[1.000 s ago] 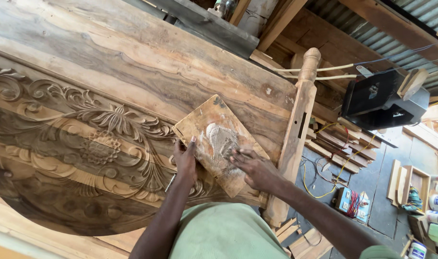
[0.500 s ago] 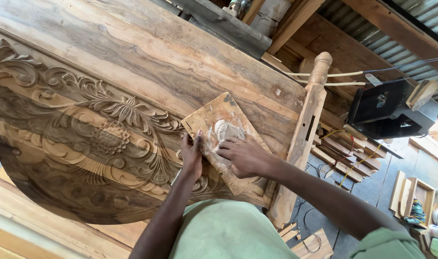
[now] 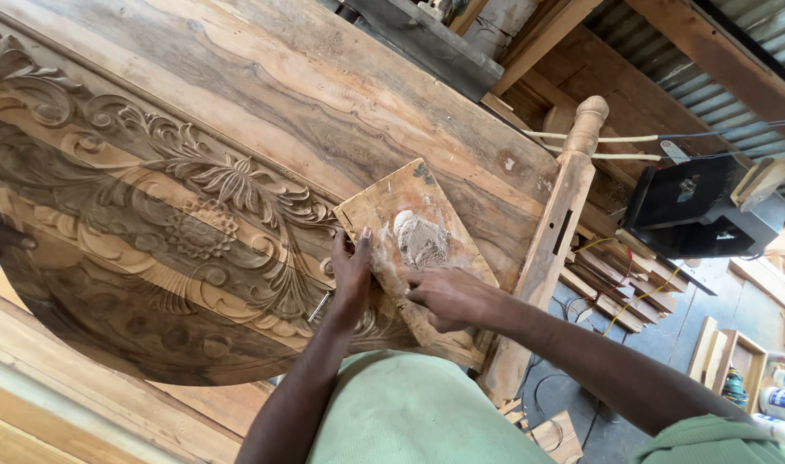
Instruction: The person applies a substance to a carved wooden headboard and sands the surface using a small sanding block by hand.
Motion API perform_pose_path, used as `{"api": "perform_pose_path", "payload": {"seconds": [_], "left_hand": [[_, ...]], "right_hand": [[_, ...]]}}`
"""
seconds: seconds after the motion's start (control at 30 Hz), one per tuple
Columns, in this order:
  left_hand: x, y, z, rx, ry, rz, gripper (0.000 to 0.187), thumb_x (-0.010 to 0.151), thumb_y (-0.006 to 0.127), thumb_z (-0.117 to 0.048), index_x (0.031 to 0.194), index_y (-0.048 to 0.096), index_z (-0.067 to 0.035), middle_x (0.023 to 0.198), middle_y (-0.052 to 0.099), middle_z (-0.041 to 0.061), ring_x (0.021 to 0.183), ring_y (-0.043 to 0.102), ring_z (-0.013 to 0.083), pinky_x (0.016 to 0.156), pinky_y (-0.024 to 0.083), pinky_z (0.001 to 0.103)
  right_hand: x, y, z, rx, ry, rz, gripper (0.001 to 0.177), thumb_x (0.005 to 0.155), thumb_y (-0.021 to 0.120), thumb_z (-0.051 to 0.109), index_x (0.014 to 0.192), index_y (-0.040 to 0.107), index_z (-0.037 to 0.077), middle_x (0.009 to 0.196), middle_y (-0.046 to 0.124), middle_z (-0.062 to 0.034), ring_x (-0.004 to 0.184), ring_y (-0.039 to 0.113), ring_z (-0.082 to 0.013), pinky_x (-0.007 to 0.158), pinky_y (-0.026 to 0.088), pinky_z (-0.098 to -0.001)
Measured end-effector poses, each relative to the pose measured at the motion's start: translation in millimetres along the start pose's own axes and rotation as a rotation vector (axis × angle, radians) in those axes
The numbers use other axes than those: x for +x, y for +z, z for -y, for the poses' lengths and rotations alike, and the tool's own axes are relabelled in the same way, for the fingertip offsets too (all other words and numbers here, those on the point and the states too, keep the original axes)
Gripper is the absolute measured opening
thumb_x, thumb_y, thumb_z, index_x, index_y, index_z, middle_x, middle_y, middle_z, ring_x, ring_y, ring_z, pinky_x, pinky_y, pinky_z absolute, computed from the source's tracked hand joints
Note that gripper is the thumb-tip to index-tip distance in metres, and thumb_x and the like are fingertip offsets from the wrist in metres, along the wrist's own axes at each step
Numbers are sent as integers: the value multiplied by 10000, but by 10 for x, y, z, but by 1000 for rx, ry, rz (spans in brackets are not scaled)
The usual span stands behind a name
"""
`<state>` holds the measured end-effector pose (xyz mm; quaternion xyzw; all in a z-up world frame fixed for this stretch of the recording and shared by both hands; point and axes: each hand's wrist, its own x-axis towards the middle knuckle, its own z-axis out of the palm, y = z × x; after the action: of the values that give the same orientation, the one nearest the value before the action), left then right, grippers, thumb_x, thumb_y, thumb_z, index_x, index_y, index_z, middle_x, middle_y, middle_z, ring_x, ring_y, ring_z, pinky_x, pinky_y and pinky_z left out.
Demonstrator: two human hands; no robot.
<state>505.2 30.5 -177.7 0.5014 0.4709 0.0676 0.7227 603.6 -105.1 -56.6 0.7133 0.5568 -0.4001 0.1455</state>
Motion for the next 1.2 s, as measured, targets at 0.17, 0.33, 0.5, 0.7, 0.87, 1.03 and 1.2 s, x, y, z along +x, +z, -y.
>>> {"api": "perform_pose_path", "payload": {"seconds": [0.17, 0.33, 0.5, 0.7, 0.87, 1.03, 1.2], "left_hand": [[31, 32, -38, 31, -45, -24, 980, 911, 573, -625, 1636, 163, -111, 1704, 120, 188, 1549, 215, 393, 1234, 250, 595], [82, 54, -26, 15, -112, -78, 919, 915, 588, -574, 1628, 187, -155, 1710, 146, 147, 1554, 221, 346, 1220, 227, 627], [216, 187, 70, -45, -109, -105, 873, 931, 619, -507, 1612, 251, -104, 1641, 314, 194, 1465, 389, 351, 1199, 347, 567], [208, 159, 99, -168, 102, -39, 790, 951, 611, -475, 1549, 415, 2, 1532, 539, 271, 1362, 541, 392, 1158, 423, 555], [177, 120, 58, 5, -66, -130, 855, 961, 649, -501, 1598, 253, -90, 1637, 285, 186, 1461, 353, 352, 1170, 299, 571], [191, 151, 29, -109, -119, -101, 873, 926, 650, -482, 1619, 250, -130, 1602, 394, 194, 1419, 467, 368, 1167, 415, 537], [249, 143, 189, -104, -100, -121, 865, 911, 681, -457, 1604, 299, -109, 1593, 406, 198, 1411, 464, 369, 1123, 426, 521]], "right_hand": [[-234, 25, -256, -8, 38, 72, 396, 778, 577, -14, 1149, 704, 43, 1021, 556, -55, 944, 570, -205, 867, 580, -382], [-176, -80, -492, 111, -92, -366, 505, 714, 593, 48, 1208, 695, 15, 1221, 607, -110, 1140, 601, -269, 939, 549, -435], [21, -99, -527, 177, 93, -214, 558, 722, 542, 56, 1265, 668, 54, 1307, 603, -75, 1139, 638, -261, 962, 573, -429], [-202, -23, -553, 123, 94, -86, 395, 843, 561, 120, 1198, 727, 72, 1246, 655, -93, 1117, 648, -272, 1026, 529, -445], [-194, 95, -692, 215, -93, -343, 439, 784, 600, 89, 1204, 700, 11, 1313, 661, -107, 1160, 667, -265, 1073, 523, -415], [18, 604, -476, -79, -41, -793, 666, 755, 689, 42, 1408, 560, 37, 1452, 575, -120, 1340, 550, -251, 1043, 475, -490], [-178, 1026, -490, 116, 8, -678, 740, 732, 616, -72, 1446, 549, 115, 1530, 534, -74, 1497, 418, -274, 1130, 389, -528]]}}
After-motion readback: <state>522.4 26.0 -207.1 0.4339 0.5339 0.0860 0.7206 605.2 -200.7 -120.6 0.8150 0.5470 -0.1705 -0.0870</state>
